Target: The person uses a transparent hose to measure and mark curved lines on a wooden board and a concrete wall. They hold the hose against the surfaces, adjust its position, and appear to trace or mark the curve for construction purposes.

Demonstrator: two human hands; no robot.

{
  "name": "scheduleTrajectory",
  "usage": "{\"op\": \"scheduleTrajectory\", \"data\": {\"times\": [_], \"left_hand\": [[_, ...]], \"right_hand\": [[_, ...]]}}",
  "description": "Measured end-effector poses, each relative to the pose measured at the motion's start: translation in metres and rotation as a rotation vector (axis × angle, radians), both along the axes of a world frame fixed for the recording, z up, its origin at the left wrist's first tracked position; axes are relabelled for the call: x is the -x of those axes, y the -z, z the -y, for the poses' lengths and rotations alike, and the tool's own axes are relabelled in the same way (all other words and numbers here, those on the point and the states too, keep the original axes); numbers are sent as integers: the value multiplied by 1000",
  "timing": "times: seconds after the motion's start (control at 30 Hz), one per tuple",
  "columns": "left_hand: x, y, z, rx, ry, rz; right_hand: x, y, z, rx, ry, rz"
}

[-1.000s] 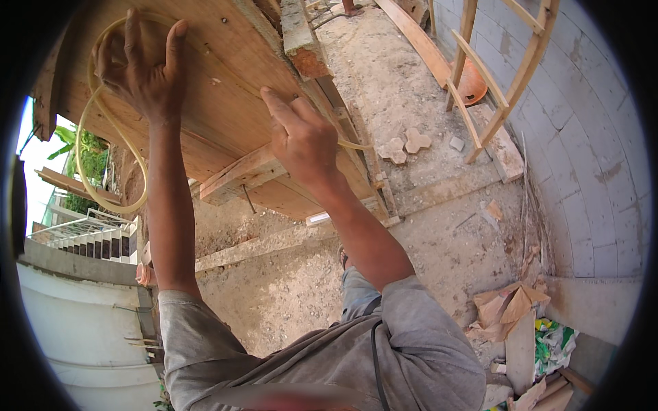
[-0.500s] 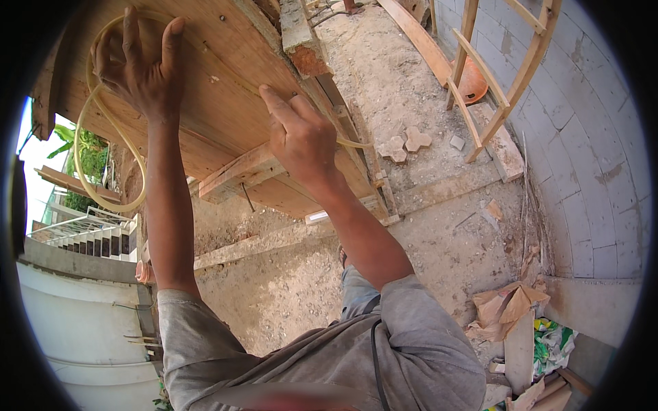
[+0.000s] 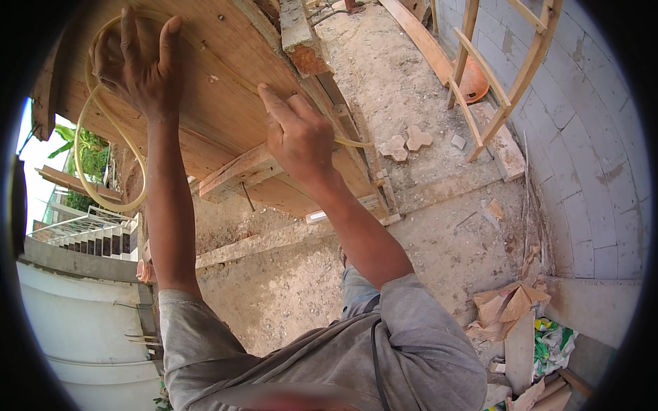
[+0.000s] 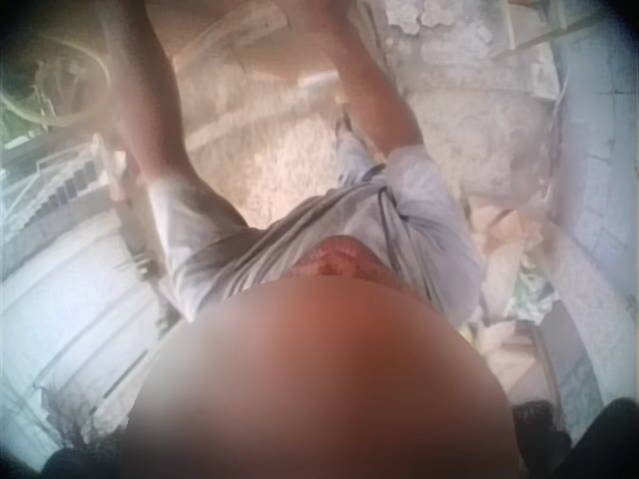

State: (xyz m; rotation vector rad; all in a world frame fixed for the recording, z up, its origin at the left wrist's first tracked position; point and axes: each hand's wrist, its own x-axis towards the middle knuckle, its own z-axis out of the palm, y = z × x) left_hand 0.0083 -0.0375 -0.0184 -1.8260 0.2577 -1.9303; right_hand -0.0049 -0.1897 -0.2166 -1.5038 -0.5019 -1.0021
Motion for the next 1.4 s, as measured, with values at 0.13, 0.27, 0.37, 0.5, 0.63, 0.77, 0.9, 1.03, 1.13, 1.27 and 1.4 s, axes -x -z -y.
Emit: {"op": "scheduleTrajectory", "data": {"times": [0.13,0.27,0.37,0.5,0.63,0.77,0.9,1.03,1.13,1.27,1.4], "left_hand": [[-3,-1,0,-13,77,7],[-2,1,-1,18,61,-20],[-5,1,-3,0,64,-7],[-8,-2,-5,-39,100,24],[-6,1,-6,-9,76,-11],[-9,-1,-6,-42,81,35],[-9,-1,-7,-28,74,23],[-9,-1,-8,-42,111,21],[-10,0,-8,-38,82,42],[-10,-1,-8,-58,110,35],[-9,0,-6,-49,112,33]], "right_hand": [[0,0,-1,-11,3,2],[0,1,-2,-5,12,9],[-1,1,-2,-5,14,12],[0,1,-1,1,11,3],[0,0,-1,-9,6,12],[0,1,-1,2,7,1],[-1,1,-1,-1,8,15],[-1,2,-1,0,-3,5],[-1,2,-1,3,3,12],[0,3,0,-2,-2,10],[-1,4,0,6,-5,0]]}}
